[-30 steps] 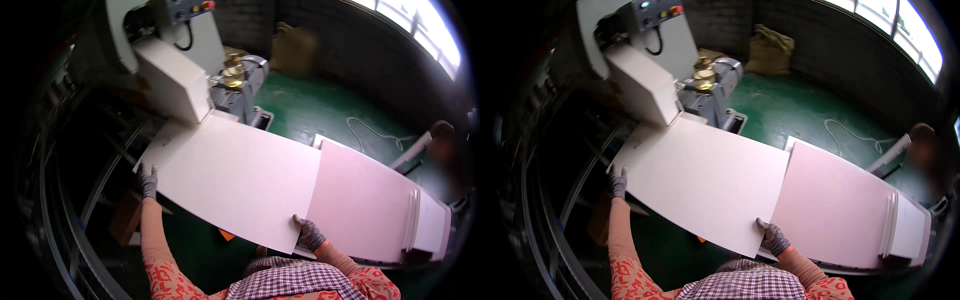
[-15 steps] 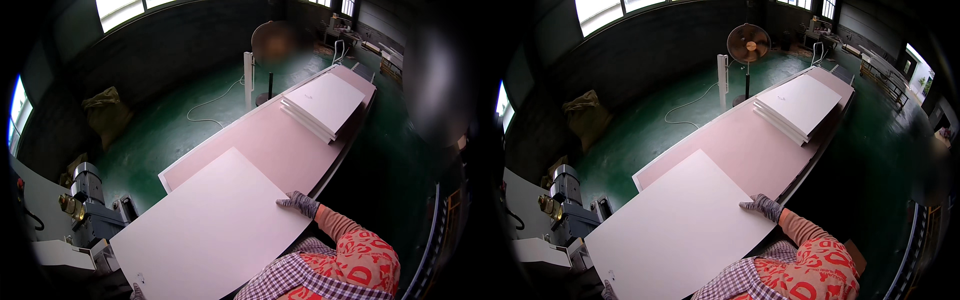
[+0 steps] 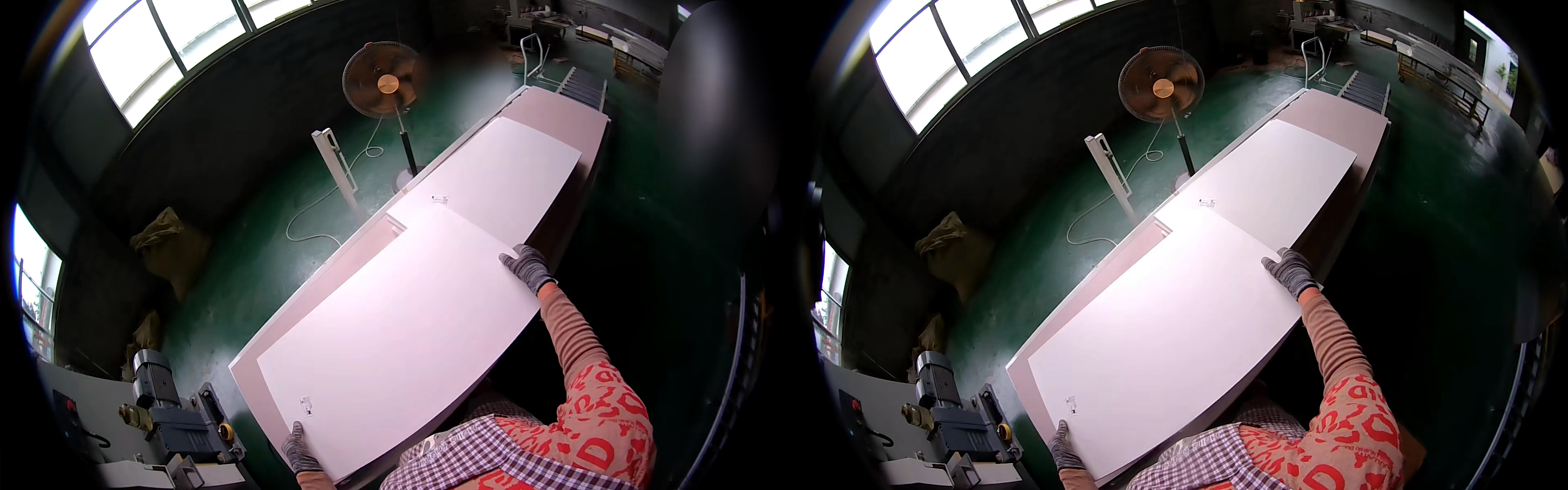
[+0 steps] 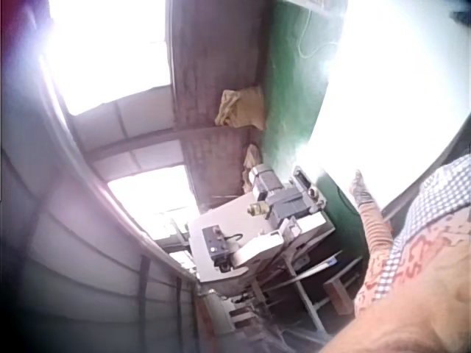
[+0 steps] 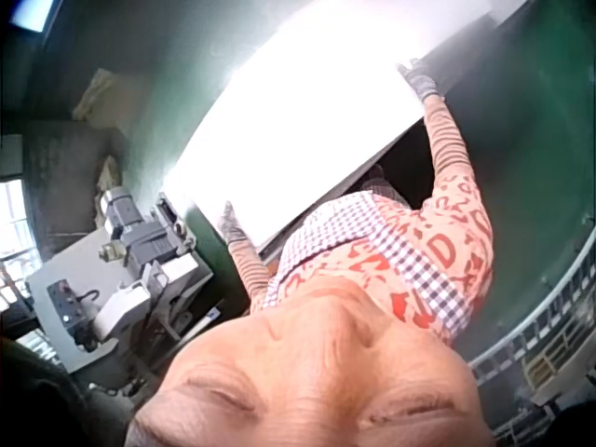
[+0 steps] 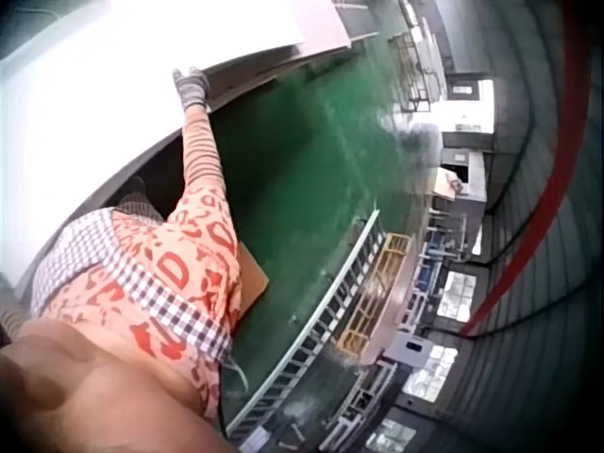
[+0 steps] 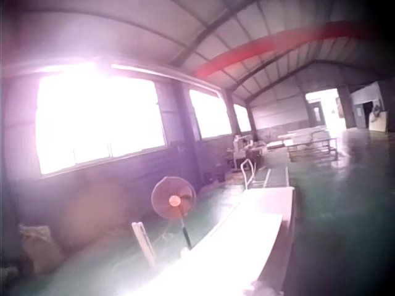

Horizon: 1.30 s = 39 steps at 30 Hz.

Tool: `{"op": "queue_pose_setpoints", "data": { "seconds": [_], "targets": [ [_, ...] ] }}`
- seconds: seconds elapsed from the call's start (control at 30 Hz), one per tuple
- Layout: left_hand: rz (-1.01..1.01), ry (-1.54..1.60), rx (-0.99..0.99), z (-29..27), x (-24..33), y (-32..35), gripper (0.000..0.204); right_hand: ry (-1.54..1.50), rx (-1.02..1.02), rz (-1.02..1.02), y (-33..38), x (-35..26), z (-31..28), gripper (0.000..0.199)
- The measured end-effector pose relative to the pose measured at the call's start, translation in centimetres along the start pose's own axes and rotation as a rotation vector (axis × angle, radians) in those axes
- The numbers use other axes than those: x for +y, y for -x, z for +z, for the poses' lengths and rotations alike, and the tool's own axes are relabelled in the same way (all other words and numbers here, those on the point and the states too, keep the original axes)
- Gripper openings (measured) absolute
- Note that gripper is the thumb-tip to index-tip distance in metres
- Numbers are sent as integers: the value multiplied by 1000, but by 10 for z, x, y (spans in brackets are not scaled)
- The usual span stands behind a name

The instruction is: The person picks up a cardboard sheet and places it on a hand truck, then repeatedly picks up white rectangular panels from a machine output and places them onto a stack on a nearby table. The person handles the panels one at a time throughout the clip.

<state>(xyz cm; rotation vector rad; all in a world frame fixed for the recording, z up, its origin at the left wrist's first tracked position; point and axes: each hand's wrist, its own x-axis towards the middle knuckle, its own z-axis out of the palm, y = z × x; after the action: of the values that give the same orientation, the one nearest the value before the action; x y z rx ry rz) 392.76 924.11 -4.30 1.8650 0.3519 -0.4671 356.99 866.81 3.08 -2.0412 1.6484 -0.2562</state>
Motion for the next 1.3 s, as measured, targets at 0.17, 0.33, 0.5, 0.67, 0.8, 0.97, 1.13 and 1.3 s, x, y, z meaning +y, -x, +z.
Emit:
{"op": "queue_pose_setpoints", "data": {
  "seconds": [0.17, 0.33, 0.5, 0.67, 0.8, 0.97, 1.13, 1.3],
  "targets": [
    [-11, -68, 23, 98, -2, 32, 46, 87, 58, -28, -95, 44, -17, 64],
    [58, 70, -179, 216, 52, 105, 43, 438, 46, -160, -94, 34, -21, 70],
    [96, 91, -381, 324, 70, 108, 24, 415, -32, -170, -80, 31, -13, 77],
    [44, 103, -560, 424, 76, 118, 16, 425, 79, -184, -88, 45, 1, 69],
    [116, 78, -626, 485, 89, 137, 20, 435, 121, -149, -131, 62, -9, 66],
    [278, -380, -690, 524, 110, 147, 32, 459, 75, -94, -175, 78, -31, 64],
    [553, -749, -704, 517, 102, 145, 48, 487, 43, -108, -191, 81, -39, 63],
    [201, -460, -1191, 426, 41, 170, 55, 544, -1, -52, -196, 80, -41, 62]
  ]
}}
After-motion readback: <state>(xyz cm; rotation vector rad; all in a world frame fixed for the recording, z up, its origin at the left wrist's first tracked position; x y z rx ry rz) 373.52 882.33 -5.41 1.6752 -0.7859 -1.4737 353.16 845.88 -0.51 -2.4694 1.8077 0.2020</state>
